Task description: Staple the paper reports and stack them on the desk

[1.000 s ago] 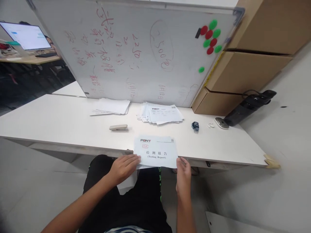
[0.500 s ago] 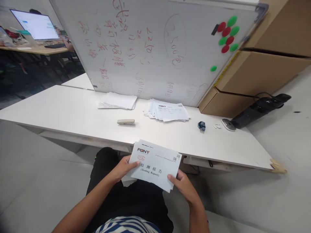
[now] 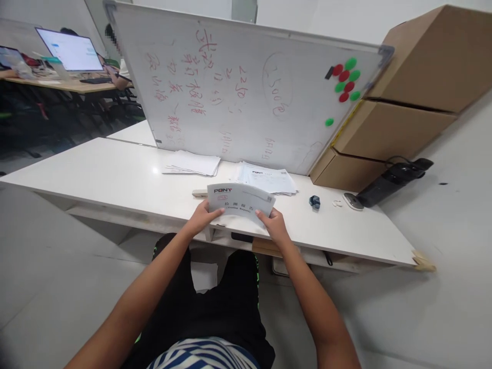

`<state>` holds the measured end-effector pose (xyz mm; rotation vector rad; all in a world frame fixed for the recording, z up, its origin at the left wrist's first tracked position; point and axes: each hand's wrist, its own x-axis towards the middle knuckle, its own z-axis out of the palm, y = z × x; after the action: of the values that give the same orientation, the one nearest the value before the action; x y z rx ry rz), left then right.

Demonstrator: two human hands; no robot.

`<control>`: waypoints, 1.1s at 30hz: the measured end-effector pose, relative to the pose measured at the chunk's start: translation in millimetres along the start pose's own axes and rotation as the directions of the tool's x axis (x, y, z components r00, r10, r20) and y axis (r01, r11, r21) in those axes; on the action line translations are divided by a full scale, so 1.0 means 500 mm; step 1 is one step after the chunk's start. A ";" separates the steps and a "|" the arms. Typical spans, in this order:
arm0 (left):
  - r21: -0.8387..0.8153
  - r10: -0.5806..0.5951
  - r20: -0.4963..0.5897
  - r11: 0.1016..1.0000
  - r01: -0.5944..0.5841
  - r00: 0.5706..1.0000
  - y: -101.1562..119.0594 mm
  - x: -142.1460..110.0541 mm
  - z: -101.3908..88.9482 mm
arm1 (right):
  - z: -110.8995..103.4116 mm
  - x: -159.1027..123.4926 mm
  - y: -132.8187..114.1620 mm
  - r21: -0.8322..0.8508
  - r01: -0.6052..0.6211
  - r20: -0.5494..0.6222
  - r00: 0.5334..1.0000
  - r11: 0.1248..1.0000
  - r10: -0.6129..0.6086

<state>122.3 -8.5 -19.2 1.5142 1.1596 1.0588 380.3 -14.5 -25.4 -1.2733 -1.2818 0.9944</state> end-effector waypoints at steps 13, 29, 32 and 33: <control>-0.097 -0.054 0.084 0.993 0.062 0.995 -0.051 0.019 -0.006 | 0.028 -0.009 0.038 -0.052 -0.035 -0.034 0.999 0.998 0.034; 0.170 -0.018 -0.067 0.985 0.029 0.998 -0.018 0.030 -0.022 | -0.036 0.012 0.054 -0.061 -0.264 0.137 0.953 0.963 0.270; 0.347 0.096 -0.244 0.938 -0.006 0.965 0.000 0.072 -0.053 | -0.060 0.022 0.050 0.061 -0.385 0.193 0.910 0.921 0.368; 0.434 0.138 -0.265 0.901 -0.010 0.954 0.004 0.092 -0.061 | -0.062 0.024 0.050 0.084 -0.412 0.191 0.900 0.907 0.391</control>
<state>101.5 40.9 -6.5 1.7928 1.6353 1.1560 415.6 -3.6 -44.9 -1.4113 -1.0818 1.4822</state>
